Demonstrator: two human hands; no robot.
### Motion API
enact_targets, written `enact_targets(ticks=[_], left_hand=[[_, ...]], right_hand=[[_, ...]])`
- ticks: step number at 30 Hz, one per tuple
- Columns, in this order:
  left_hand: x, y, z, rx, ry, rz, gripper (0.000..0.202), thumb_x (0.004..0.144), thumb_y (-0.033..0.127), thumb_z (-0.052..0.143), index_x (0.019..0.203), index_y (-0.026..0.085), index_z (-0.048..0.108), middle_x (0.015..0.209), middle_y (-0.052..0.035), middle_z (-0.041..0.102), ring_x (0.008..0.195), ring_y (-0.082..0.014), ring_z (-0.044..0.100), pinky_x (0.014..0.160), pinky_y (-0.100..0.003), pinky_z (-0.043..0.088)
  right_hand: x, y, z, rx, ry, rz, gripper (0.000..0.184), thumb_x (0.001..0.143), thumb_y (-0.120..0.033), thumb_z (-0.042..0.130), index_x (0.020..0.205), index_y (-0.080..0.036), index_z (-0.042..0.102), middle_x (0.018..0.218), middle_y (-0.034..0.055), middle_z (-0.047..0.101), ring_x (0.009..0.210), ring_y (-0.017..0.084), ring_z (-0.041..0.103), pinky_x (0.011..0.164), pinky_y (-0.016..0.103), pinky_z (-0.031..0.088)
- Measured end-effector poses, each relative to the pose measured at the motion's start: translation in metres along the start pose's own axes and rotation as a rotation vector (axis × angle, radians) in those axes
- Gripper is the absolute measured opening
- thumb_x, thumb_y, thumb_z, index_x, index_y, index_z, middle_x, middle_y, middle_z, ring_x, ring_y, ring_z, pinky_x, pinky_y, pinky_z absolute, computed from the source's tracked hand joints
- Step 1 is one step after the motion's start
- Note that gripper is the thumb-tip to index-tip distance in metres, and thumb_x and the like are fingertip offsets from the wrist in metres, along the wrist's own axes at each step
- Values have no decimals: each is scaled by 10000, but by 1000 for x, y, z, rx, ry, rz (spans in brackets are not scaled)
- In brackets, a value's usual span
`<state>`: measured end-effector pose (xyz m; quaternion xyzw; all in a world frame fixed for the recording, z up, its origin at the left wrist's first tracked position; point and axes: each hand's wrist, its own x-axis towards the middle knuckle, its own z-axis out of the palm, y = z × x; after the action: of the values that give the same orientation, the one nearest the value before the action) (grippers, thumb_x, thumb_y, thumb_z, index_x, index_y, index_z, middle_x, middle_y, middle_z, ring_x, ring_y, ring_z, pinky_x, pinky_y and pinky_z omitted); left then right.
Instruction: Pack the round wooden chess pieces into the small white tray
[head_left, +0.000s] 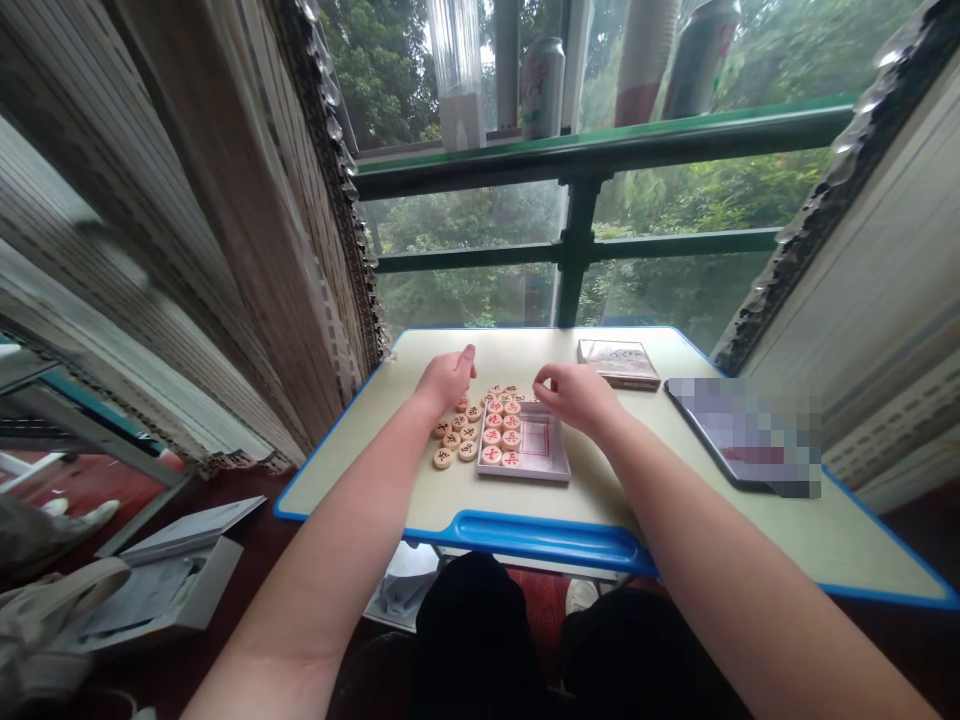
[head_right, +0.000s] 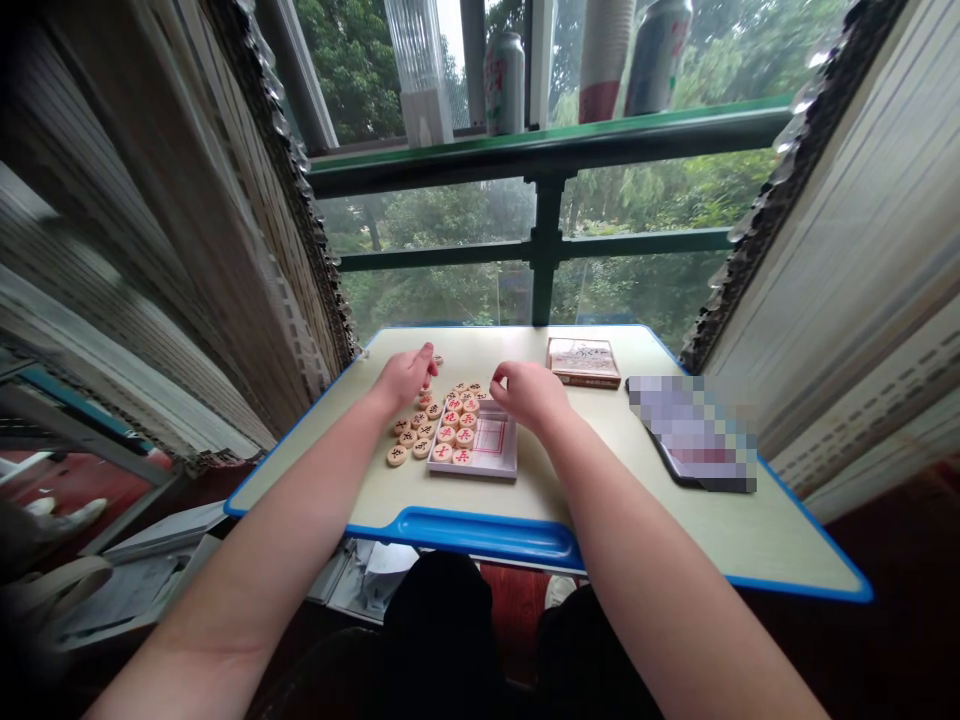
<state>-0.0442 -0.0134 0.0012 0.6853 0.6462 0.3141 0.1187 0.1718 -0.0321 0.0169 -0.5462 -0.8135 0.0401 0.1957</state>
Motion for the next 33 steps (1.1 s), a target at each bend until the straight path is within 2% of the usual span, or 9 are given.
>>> enact_targets(ticks=[2,3,7,11,17,27,33], left_hand=[[3,-3,-4,92,49,-68,633,892,500,127,729,158,634,679,-77,664,692,-177,617,661,-262,444],[4,-5,-5,154,35,-102,616,886,501,153,740,155,641,717,-93,677,726,-192,624,673,-270,443],[3,-6,-7,386,-149,-223,513,795,557,364,743,146,666,762,-150,692,770,-253,634,664,-304,440],[-1,-1,-5,415,-218,-284,489,747,568,433,713,141,670,693,-152,680,686,-253,635,626,-318,437],[-5,5,-5,443,-268,-222,421,724,544,467,672,171,656,717,-128,685,689,-247,629,598,-302,431],[-5,10,-5,422,-182,-94,312,709,475,519,709,189,645,751,-87,687,703,-210,611,605,-268,433],[-9,12,-7,446,-215,-68,314,676,501,543,712,203,636,753,-80,681,705,-227,607,614,-289,438]], right_hand=[[-1,-4,1,8,-21,-32,259,798,-310,459,881,-224,689,761,36,682,637,145,556,530,233,337],[-2,-6,1,14,-31,-50,263,804,-314,455,892,-229,687,755,33,682,632,144,554,530,232,335],[-4,-12,2,28,-57,-95,299,837,-366,431,956,-244,677,744,27,682,623,144,552,528,234,328],[-5,-13,1,28,-43,-91,304,844,-388,432,965,-249,673,744,24,681,633,146,557,535,233,329],[-4,-13,2,18,-46,-86,302,845,-391,443,1006,-248,655,758,26,682,641,148,563,531,232,327],[-2,-9,3,-16,-3,-24,305,853,-393,416,983,-260,658,806,34,684,665,153,569,539,238,333],[-1,-8,3,-30,8,-7,309,849,-373,405,965,-258,667,827,38,692,696,165,580,542,242,336]])
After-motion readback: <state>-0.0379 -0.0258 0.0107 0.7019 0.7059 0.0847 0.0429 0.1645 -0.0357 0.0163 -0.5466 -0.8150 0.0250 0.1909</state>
